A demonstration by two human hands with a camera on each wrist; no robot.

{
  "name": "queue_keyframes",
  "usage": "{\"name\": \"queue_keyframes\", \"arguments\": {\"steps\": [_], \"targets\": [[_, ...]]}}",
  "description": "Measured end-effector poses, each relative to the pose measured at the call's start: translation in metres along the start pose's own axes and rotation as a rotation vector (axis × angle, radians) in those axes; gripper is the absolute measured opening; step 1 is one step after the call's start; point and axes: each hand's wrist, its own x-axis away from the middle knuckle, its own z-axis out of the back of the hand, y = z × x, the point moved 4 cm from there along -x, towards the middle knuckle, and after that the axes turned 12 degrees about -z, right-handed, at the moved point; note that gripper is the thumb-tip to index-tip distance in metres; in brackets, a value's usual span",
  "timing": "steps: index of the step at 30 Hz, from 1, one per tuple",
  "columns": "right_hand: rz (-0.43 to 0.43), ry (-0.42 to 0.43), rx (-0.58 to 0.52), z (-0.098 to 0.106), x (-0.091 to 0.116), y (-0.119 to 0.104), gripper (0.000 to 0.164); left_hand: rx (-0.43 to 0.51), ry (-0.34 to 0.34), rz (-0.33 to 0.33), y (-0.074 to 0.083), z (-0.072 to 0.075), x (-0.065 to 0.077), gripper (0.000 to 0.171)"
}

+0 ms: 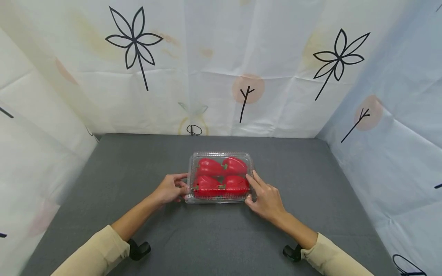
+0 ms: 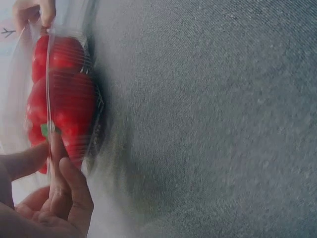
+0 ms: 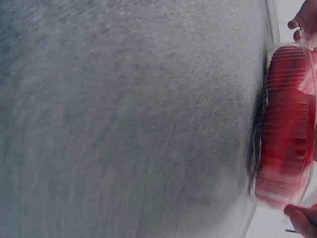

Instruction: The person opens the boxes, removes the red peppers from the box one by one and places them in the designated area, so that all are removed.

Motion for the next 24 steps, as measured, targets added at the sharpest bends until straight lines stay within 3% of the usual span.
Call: {"name": "queue_keyframes", "arguments": {"steps": [7,24], "targets": [[0.073,0.048,0.044,0.0036,0.0015,-0.0033,0.062,-0.007,0.001,-0.008,0.0020,0.0050,-0.0006,0.058],[0.066,0.071,0.044,0.0106,-0.0005,0.0015,0.061,0.024,-0.057,0.038,-0.0006,0.0038,-0.0018,0.054]]}}
